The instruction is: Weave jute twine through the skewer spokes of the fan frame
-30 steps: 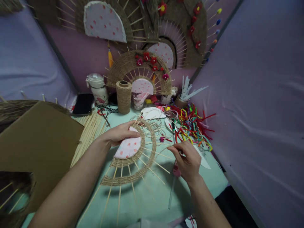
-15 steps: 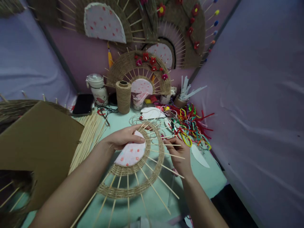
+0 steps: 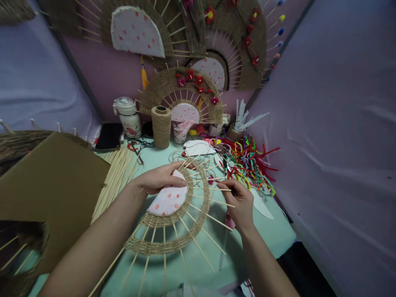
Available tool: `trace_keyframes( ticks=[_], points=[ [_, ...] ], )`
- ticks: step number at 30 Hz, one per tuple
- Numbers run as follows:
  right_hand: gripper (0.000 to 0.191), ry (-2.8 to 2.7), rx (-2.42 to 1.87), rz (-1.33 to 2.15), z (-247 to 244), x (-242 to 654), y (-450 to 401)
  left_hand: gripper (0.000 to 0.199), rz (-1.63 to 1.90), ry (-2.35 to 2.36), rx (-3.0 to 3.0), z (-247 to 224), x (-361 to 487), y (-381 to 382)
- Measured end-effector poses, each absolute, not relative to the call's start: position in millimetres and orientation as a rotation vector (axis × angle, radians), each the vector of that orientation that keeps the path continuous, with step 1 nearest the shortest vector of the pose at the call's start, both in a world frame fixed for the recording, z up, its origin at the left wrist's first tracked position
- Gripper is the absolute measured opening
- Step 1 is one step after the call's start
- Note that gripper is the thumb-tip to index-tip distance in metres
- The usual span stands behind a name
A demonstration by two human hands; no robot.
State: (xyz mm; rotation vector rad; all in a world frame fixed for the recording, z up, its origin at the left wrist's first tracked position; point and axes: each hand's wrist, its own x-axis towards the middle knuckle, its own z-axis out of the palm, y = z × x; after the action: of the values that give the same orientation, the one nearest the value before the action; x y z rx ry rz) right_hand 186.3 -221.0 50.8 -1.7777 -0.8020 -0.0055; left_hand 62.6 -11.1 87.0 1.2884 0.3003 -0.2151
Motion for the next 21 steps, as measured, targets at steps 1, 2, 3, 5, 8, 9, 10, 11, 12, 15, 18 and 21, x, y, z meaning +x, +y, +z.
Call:
trace_keyframes(
  ticks=[1, 2, 3, 5, 8, 9, 10, 11, 12, 15, 18, 21],
  points=[
    [0.016, -0.822, -1.783, -0.025, 51, 187, -222, 0.065, -0.219, 0.308, 1.298, 87, 63, -11],
    [0.016, -0.846, -1.789, -0.054, 51, 187, -222, 0.067, -0.221, 0.317, 1.308, 87, 63, -11],
    [0.016, -0.875, -1.796, -0.087, 51, 188, -223, 0.068, -0.222, 0.325, 1.319, 87, 63, -11],
    [0.016, -0.941, -1.809, -0.173, 53, 190, -225, 0.069, -0.223, 0.333, 1.338, 87, 63, -12],
    [0.013, -1.084, -1.823, -0.300, 56, 194, -229, 0.067, -0.223, 0.331, 1.369, 87, 64, -12],
    [0.011, -1.141, -1.822, -0.334, 57, 197, -231, 0.066, -0.221, 0.330, 1.379, 86, 65, -12],
    [0.010, -1.193, -1.820, -0.360, 59, 199, -233, 0.066, -0.215, 0.330, 1.387, 84, 65, -11],
    [0.008, -1.236, -1.817, -0.379, 61, 203, -235, 0.067, -0.209, 0.328, 1.391, 83, 65, -11],
    [0.006, -1.266, -1.812, -0.391, 63, 206, -237, 0.067, -0.207, 0.322, 1.392, 81, 66, -10],
    [0.002, -1.282, -1.801, -0.354, 68, 218, -243, 0.067, -0.224, 0.289, 1.378, 76, 66, -10],
    [0.005, -1.207, -1.799, -0.217, 69, 226, -243, 0.066, -0.256, 0.269, 1.342, 76, 67, -13],
    [0.012, -1.010, -1.798, -0.057, 63, 226, -234, 0.067, -0.274, 0.252, 1.288, 79, 67, -19]
  ],
)
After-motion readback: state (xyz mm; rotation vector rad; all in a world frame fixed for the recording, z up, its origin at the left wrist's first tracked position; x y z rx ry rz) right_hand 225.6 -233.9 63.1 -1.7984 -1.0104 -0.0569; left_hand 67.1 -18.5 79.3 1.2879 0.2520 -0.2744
